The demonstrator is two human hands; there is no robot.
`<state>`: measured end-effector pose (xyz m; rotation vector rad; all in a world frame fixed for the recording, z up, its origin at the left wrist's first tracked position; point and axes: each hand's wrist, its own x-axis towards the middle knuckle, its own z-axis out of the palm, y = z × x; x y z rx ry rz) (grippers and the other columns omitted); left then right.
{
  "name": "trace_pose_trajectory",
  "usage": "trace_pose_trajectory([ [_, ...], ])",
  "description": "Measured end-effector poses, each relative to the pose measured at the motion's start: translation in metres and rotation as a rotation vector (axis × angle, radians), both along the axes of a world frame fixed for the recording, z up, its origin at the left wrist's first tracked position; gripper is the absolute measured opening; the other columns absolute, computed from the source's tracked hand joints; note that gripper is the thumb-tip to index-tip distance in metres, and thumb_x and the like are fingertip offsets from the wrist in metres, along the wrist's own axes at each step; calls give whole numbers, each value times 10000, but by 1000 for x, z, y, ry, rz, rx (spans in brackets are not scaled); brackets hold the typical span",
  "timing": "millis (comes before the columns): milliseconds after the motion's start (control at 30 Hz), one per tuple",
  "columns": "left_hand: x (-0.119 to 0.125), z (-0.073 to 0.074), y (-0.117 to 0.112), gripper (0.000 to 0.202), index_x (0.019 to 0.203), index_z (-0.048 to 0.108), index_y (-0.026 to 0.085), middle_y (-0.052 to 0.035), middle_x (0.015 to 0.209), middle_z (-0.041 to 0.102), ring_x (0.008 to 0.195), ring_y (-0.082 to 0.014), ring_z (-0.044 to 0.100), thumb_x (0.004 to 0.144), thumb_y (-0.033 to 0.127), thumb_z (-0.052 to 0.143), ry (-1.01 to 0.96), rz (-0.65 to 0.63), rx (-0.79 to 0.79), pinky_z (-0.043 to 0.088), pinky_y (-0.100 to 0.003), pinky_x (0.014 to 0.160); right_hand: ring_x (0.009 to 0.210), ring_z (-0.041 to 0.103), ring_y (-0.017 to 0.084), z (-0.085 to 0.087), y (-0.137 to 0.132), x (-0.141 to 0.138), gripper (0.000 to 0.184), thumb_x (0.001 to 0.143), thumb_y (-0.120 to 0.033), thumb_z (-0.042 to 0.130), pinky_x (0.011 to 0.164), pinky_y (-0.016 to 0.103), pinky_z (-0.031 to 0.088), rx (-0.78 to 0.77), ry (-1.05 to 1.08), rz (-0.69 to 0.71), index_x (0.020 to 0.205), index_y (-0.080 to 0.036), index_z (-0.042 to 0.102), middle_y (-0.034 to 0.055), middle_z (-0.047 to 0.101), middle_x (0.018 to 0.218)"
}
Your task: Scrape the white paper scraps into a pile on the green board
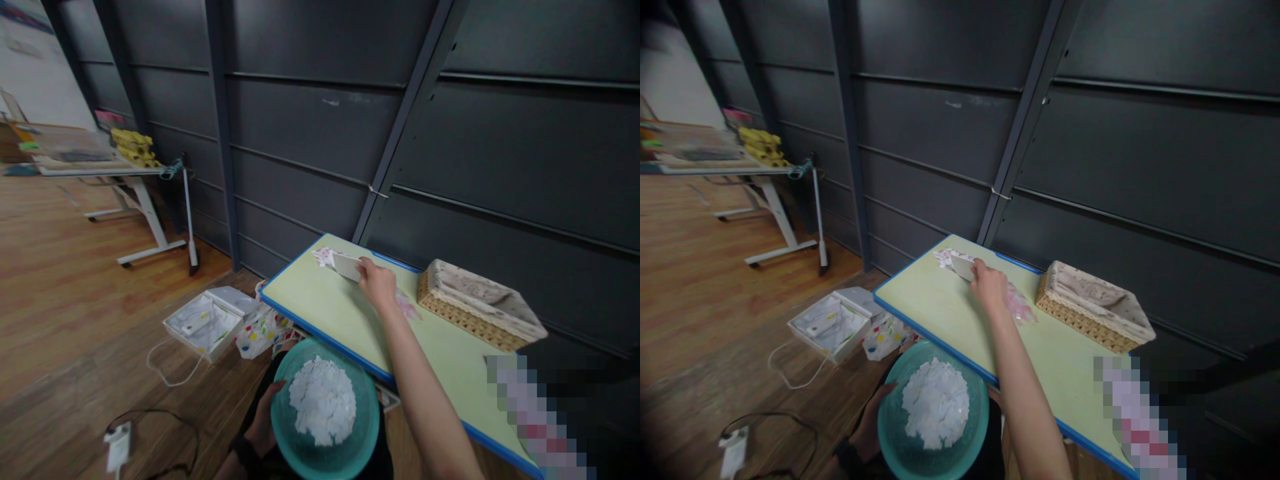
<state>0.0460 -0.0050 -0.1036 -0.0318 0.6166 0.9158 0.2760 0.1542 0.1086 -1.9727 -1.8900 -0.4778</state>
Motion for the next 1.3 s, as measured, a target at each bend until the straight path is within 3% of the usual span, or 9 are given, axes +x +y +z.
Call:
trace_pose_trajectory([
  [100,2,10,-1,199,780,676,89,-72,523,703,459,-212,619,812,256,572,142,7,10,467,-335,576,698,622,208,0,0,5,376,922,-324,391,620,271,325,84,45,-28,1196,-181,606,110,713,862],
  [200,4,17,-1,300,983,660,50,-65,540,709,499,-250,644,826,275,537,180,-6,-7,486,-390,685,687,613,195,-4,5,7,366,931,-334,387,621,263,317,147,112,-13,1152,-169,627,106,711,864],
  [267,5,19,-1,332,1020,644,39,-71,549,713,498,-259,647,831,285,524,182,-21,-3,487,-410,722,685,609,189,-9,9,6,360,932,-335,387,624,260,318,152,145,19,1134,-171,636,99,711,860],
  [433,4,17,-2,263,915,655,55,-109,653,750,486,-235,643,830,271,530,190,-12,3,503,-393,705,700,610,193,-17,18,2,347,917,-326,405,630,262,332,87,184,77,1126,-186,645,92,714,877],
  [600,3,15,-2,210,778,657,89,-74,540,707,453,-209,617,827,265,552,180,0,6,482,-337,582,702,605,195,-15,18,9,349,911,-330,411,637,265,333,102,177,30,1127,-186,644,95,713,861],
  [867,4,15,-1,200,690,654,119,-71,532,701,455,-204,615,797,274,590,160,-4,12,459,-317,542,696,591,191,-14,18,10,339,907,-327,419,636,266,323,100,184,37,1114,-185,647,92,710,865],
  [1100,4,7,0,144,721,653,117,-55,498,680,427,-197,599,762,253,627,150,-8,19,461,-308,498,683,581,183,-15,15,12,349,921,-329,407,620,262,301,133,191,-31,1139,-162,624,98,699,830],
  [1300,3,2,2,165,815,663,96,-78,576,724,541,-244,677,758,246,625,136,18,-6,523,-351,620,669,575,183,-14,13,12,329,912,-316,416,617,262,301,74,153,7,1114,-180,638,91,699,823],
])
